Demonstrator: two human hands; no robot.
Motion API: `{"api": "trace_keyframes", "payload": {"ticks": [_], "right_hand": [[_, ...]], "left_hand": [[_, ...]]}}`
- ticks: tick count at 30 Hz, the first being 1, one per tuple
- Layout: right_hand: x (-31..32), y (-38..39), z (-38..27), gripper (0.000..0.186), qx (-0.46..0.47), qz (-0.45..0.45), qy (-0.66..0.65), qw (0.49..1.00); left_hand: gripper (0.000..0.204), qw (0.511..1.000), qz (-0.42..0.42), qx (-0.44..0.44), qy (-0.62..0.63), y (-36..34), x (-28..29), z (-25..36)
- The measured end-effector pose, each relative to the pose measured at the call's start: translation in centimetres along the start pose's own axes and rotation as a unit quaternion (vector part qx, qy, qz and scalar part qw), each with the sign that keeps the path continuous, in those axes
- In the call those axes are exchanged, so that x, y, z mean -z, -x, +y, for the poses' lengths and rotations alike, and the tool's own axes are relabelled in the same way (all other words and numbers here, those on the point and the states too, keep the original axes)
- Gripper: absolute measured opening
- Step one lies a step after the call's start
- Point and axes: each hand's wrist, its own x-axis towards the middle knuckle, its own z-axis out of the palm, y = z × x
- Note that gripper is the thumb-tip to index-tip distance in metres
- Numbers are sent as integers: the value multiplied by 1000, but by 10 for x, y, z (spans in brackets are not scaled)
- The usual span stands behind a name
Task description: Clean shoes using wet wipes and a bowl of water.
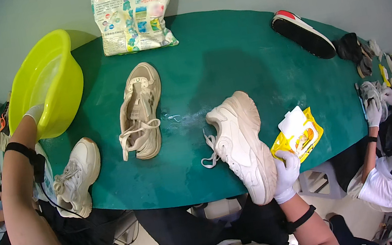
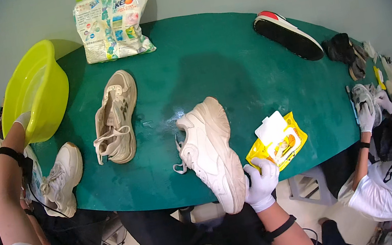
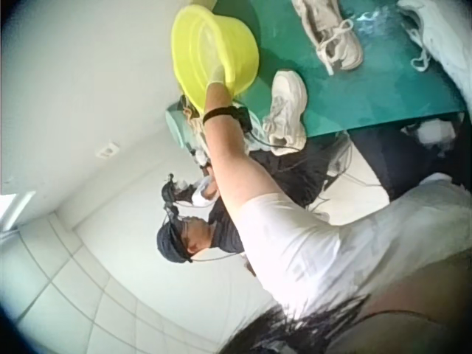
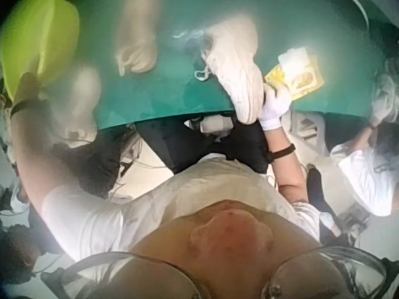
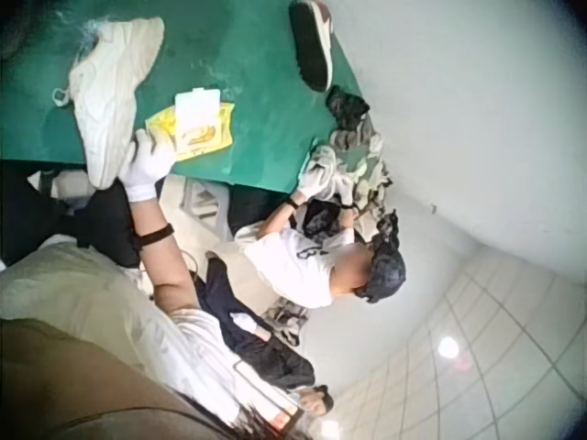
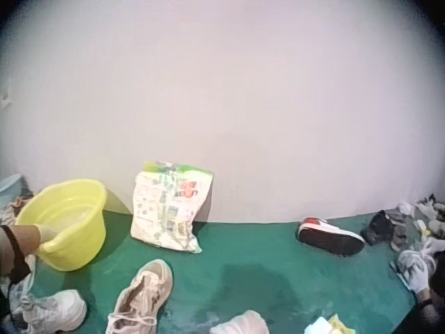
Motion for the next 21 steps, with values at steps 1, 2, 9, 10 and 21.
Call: {"api": "trace_keyframes", "payload": {"ticks": [1,2,9,10,21], "right_hand": [[1,-1,-1,21,5,-2,6,1000],[1,-1,-1,21,3,-5,7,1000],[-1,0,-1,29,4,-13,1,1000],[0,0,1,32,3,-18,-5,1000],[-8,12,9,28,-11,2,29,1000]], "left_hand": [[55,1000,1,-6,1,-7,-4,-6],[55,1000,1,-10,1,-10,-8,-9],[56,1000,12,-8,-7,-5,15,39],[57,1000,14,2,-8,2,26,52],[58,996,54,65,-3,45,66,165]]}}
